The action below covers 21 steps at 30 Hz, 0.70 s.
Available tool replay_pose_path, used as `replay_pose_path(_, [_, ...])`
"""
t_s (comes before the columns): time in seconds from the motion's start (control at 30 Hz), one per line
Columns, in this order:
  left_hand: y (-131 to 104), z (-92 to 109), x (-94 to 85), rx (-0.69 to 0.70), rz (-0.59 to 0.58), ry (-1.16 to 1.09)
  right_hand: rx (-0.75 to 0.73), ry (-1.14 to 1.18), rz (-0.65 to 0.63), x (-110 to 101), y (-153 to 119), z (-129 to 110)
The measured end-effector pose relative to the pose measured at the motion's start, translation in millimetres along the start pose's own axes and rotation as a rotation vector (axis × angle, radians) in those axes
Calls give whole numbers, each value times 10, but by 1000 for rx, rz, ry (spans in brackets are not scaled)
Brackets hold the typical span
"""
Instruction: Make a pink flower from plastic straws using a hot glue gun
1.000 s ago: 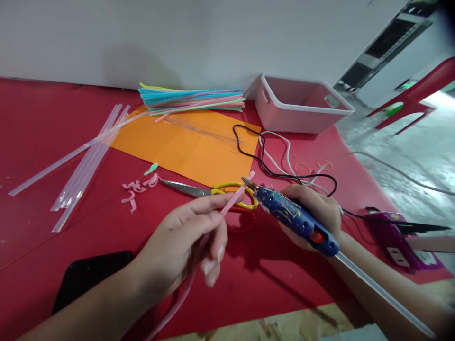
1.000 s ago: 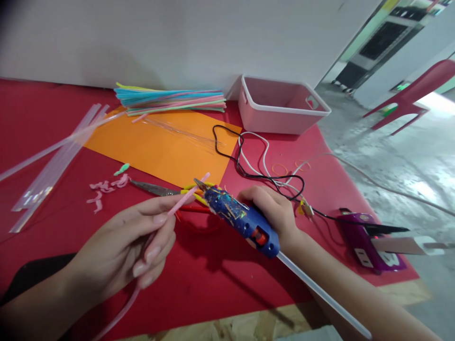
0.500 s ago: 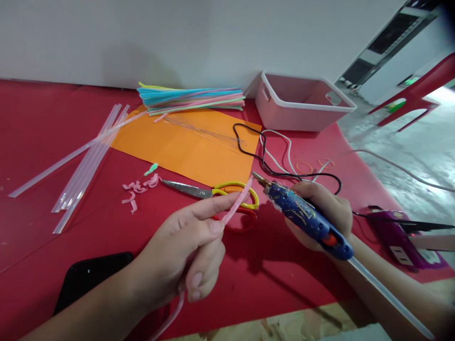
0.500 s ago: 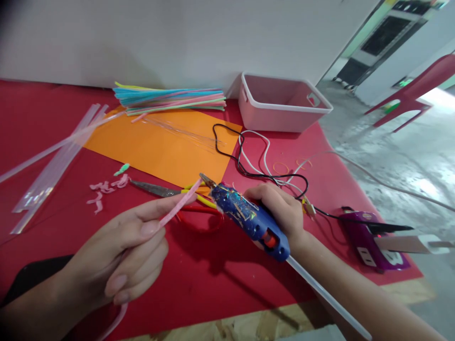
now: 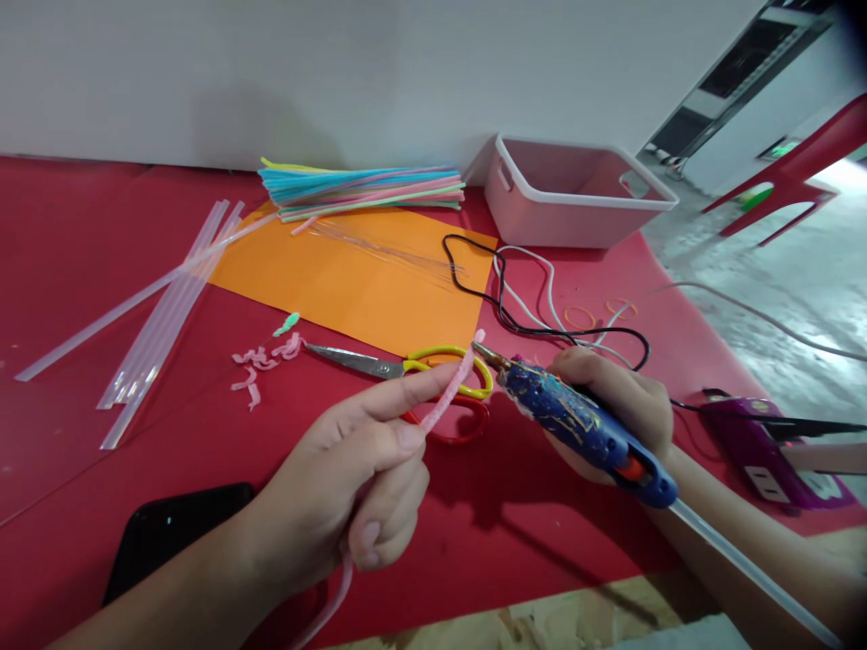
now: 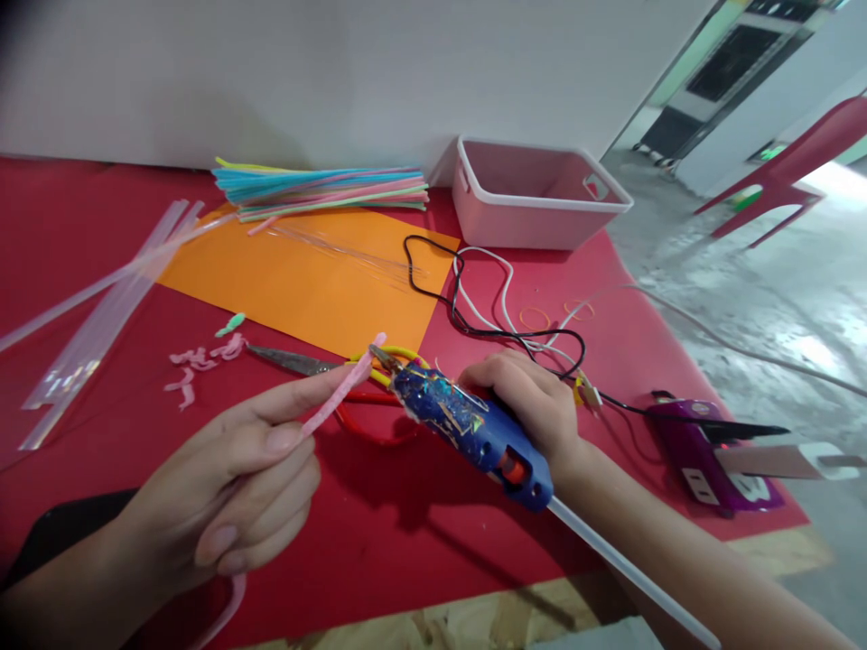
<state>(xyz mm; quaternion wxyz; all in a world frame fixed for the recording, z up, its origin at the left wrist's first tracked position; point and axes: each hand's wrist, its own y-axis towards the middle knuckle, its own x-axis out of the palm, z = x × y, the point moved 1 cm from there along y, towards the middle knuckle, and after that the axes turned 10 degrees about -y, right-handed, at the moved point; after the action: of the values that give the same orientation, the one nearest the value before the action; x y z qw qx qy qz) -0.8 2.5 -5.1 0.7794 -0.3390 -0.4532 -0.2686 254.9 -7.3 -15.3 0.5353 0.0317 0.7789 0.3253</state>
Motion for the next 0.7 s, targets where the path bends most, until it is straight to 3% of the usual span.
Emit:
replay_pose_path(0.57, [18,-11,41,-9,35,-43,-180,161,-33,24,37,37])
replay_pose_path(0.7, [11,-11,24,-6,5,-34,-169,151,18,3,34,34])
